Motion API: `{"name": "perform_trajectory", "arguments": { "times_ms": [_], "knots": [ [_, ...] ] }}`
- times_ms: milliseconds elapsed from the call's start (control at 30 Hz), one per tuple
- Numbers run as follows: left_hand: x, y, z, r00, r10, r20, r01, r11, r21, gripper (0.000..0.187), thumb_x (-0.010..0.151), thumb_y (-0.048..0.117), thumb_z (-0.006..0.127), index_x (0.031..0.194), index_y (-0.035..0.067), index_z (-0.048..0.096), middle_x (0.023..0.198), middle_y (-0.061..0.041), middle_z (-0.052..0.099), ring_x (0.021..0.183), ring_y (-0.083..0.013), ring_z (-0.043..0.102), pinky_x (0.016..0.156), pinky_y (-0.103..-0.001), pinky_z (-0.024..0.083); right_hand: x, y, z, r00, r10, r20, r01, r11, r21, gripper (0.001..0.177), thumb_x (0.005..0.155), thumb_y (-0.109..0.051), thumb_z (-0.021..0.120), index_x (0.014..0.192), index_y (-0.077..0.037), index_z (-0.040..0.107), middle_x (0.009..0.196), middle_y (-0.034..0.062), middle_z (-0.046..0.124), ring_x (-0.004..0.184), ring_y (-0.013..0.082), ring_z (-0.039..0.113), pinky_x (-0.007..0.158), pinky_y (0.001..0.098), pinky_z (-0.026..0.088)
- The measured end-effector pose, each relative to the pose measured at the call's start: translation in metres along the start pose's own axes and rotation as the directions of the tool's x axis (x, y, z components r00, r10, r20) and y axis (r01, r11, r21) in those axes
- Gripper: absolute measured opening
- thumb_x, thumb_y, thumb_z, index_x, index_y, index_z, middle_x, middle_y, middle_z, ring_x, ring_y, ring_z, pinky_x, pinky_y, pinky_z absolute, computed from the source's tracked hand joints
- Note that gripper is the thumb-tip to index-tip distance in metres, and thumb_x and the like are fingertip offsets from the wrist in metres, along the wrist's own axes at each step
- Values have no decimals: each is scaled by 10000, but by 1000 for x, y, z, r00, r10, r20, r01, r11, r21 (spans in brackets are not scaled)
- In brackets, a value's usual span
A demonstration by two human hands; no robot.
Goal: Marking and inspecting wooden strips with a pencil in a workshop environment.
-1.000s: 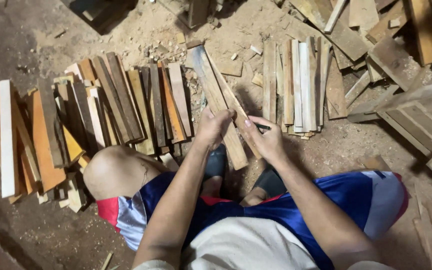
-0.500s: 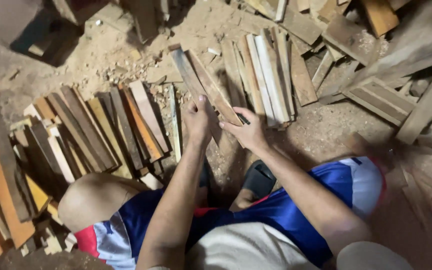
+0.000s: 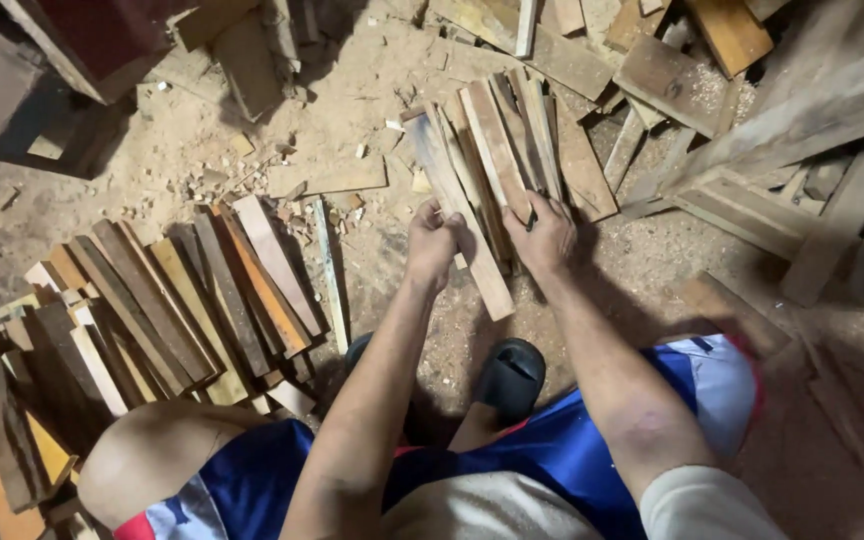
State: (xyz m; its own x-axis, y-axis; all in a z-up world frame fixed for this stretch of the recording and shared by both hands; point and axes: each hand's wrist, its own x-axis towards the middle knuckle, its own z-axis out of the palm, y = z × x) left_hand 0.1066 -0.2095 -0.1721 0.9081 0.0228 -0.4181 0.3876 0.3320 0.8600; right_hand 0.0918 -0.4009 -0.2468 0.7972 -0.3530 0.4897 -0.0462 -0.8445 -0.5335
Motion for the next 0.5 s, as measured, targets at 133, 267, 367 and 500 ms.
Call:
{"name": "perform_trajectory", "arguments": {
  "times_ms": [133, 267, 367, 500],
  "knots": [
    [1, -3, 3, 1000, -30, 5, 30, 998, 49, 311, 951, 5, 606, 1260, 6, 570, 855, -91, 663, 660, -158, 661, 530, -371, 617, -11, 20, 18, 1000, 3, 18, -2, 999, -52, 502, 683, -455, 942, 1067, -171, 788, 823, 73, 703, 833, 301, 713, 672, 428, 601],
    [-15, 9, -1, 998, -49, -29, 52, 994, 92, 312, 951, 11, 624, 1259, 12, 575, 869, -73, 645, 693, -145, 630, 532, -352, 612, -12, 18, 20, 992, 68, 110, -60, 996, -69, 564, 702, -462, 933, 1139, -148, 764, 868, 85, 714, 916, 318, 697, 693, 494, 605],
    [-28, 29, -8, 997, -55, -51, 58, 996, 68, 291, 948, -10, 613, 1237, -6, 578, 852, -85, 629, 655, -166, 627, 505, -372, 604, 4, -14, 1, 994, 80, 79, -81, 997, 13, 448, 801, -389, 885, 1145, -129, 764, 905, 121, 732, 895, 346, 708, 691, 495, 596],
    [-20, 10, -59, 994, -19, -104, 14, 999, -42, 245, 934, -38, 599, 1179, -30, 583, 786, -109, 585, 578, -225, 617, 462, -450, 587, 41, -131, -95, 988, -21, 155, 5, 994, 107, 272, 936, -289, 831, 1153, -131, 786, 955, 147, 770, 886, 338, 745, 709, 418, 594]
  ]
}}
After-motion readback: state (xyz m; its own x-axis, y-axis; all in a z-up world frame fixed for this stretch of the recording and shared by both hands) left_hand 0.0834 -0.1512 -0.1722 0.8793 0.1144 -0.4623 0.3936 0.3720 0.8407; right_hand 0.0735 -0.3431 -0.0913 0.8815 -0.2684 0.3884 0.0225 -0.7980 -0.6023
